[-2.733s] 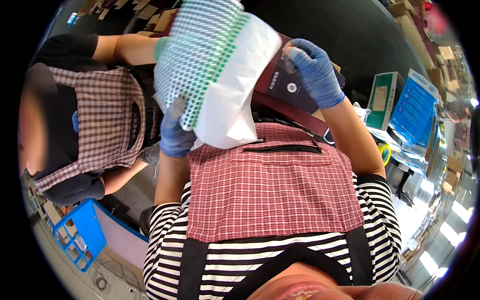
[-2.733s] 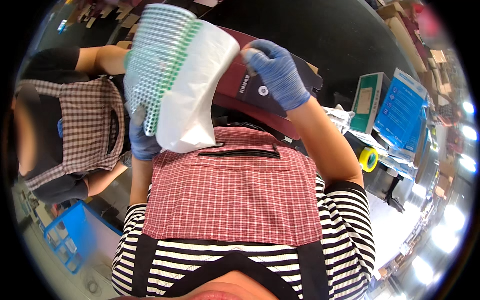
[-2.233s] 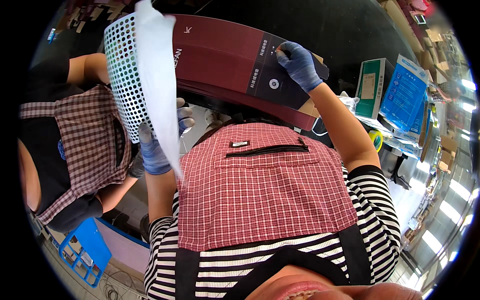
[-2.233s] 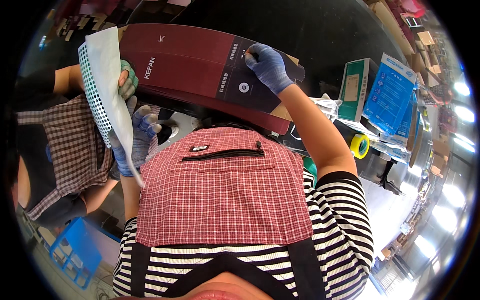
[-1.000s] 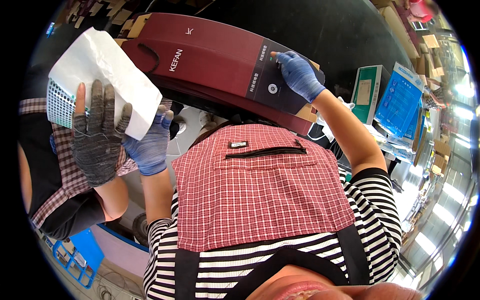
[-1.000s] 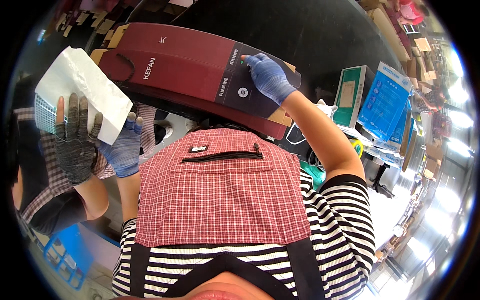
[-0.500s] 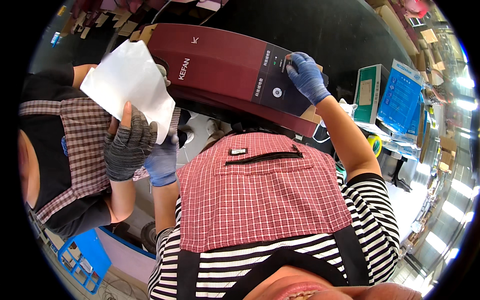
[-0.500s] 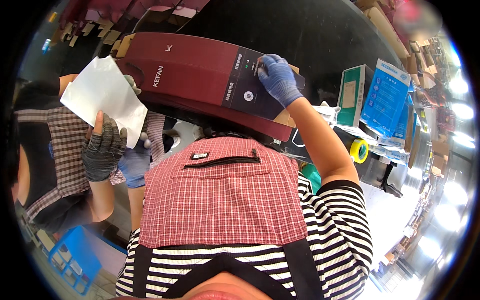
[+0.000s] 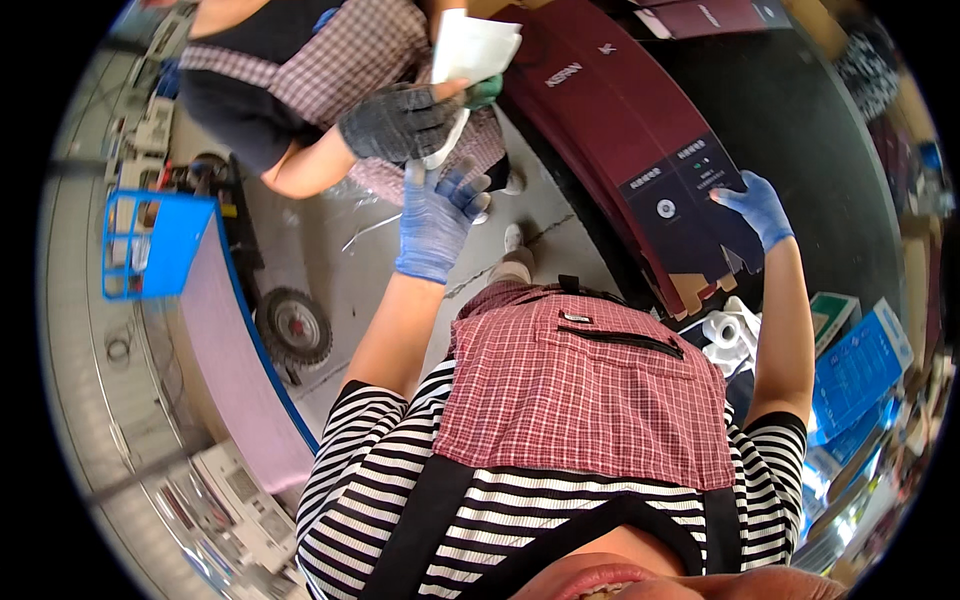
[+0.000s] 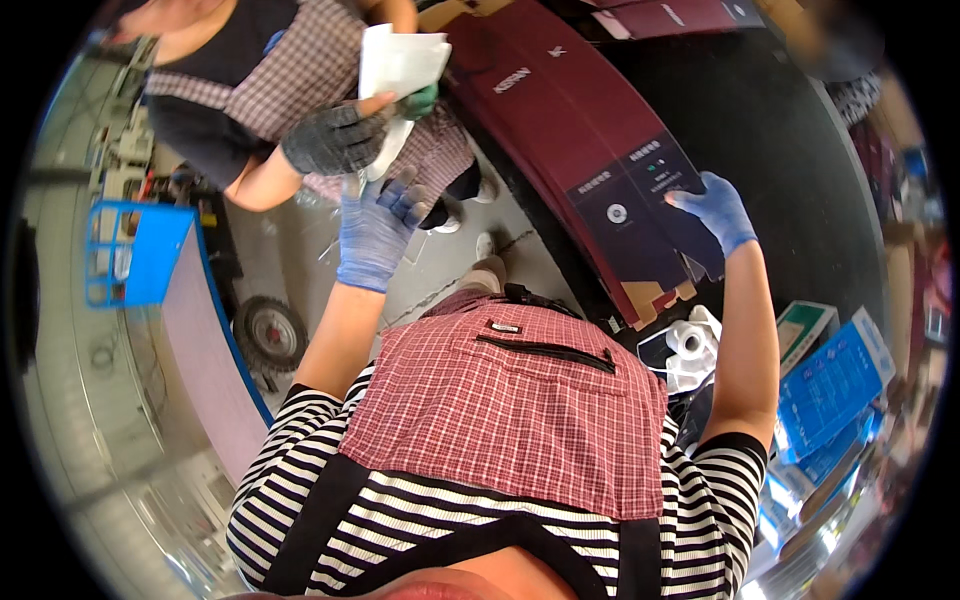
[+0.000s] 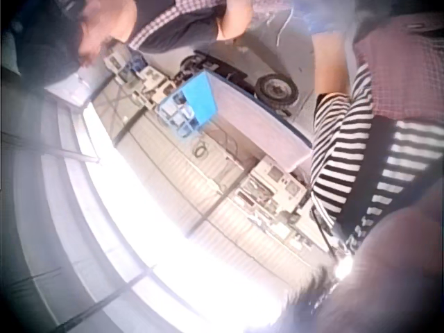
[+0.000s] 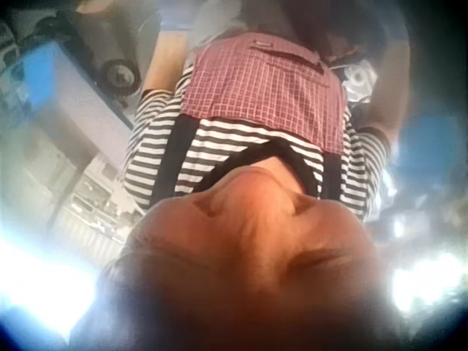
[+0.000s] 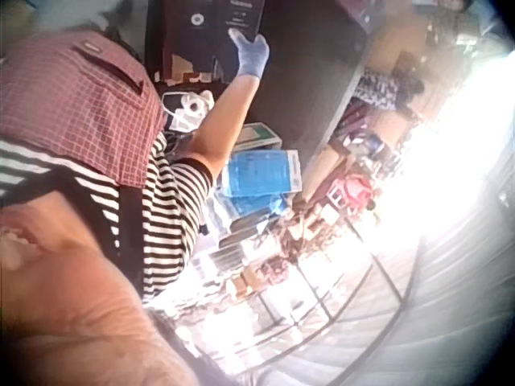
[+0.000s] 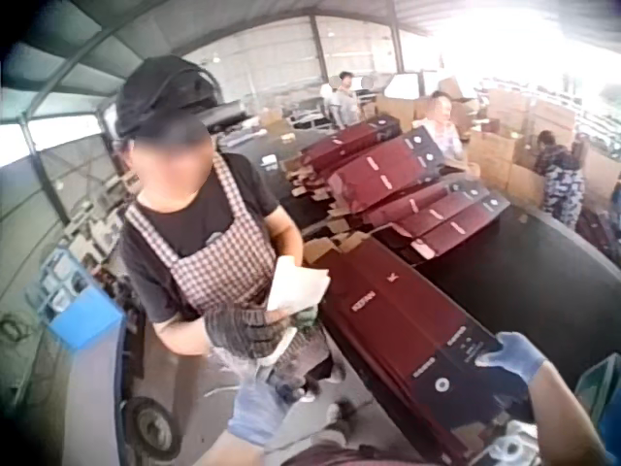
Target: The person assembles cardboard boxes by hand. The person removes a flat box from a stack, folds the sides and bottom to form the box shape, and places the assembled boxes into another stack.
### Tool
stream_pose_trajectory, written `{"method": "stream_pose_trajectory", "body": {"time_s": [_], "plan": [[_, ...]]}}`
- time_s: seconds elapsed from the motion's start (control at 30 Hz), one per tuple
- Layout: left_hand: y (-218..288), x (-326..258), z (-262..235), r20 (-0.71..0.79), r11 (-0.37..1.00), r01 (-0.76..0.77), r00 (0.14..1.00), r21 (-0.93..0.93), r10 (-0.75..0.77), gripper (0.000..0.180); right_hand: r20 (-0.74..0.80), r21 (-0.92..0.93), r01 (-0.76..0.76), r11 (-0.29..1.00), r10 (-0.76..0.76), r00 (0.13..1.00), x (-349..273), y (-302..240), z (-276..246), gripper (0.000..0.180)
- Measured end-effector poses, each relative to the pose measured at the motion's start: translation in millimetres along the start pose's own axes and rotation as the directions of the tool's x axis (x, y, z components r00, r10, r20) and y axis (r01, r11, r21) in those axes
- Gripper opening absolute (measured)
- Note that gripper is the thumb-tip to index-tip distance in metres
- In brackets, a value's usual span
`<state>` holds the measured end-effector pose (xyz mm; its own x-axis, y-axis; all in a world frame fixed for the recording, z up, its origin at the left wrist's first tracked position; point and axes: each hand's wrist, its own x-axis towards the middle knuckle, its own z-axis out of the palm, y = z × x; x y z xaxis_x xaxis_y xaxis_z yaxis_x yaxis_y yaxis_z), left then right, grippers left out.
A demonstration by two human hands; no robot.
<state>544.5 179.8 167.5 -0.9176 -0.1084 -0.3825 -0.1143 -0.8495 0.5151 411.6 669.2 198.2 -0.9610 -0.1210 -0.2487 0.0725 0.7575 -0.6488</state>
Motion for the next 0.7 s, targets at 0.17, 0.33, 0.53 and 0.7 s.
{"method": "stream_pose_trajectory", "body": {"time_s": [0.17, 0.33, 0.53, 0.7], "plan": [[9, 2, -18, 0.042, 0.99, -0.086, 0.996, 0.108, 0.082, 0.058, 0.1, 0.477, -0.103, 0.873, 0.063, 0.993, -16, -6, -13, 0.032], [21, 7, -43, 0.208, 0.793, -0.296, 0.954, 0.532, 0.217, 0.058, -0.038, 0.505, -0.073, 0.86, 0.107, 0.994, -56, 11, -28, 0.029], [53, 2, -1, 0.538, 0.493, -0.567, 0.815, 0.66, 0.216, 0.09, -0.294, 0.561, -0.035, 0.827, 0.238, 0.926, -124, 51, -53, 0.034], [42, 21, 7, 0.766, 0.237, -0.743, 0.643, 0.626, -0.008, 0.101, -0.508, 0.691, 0.145, 0.708, 0.333, 0.794, -193, 23, -63, 0.04]]}}
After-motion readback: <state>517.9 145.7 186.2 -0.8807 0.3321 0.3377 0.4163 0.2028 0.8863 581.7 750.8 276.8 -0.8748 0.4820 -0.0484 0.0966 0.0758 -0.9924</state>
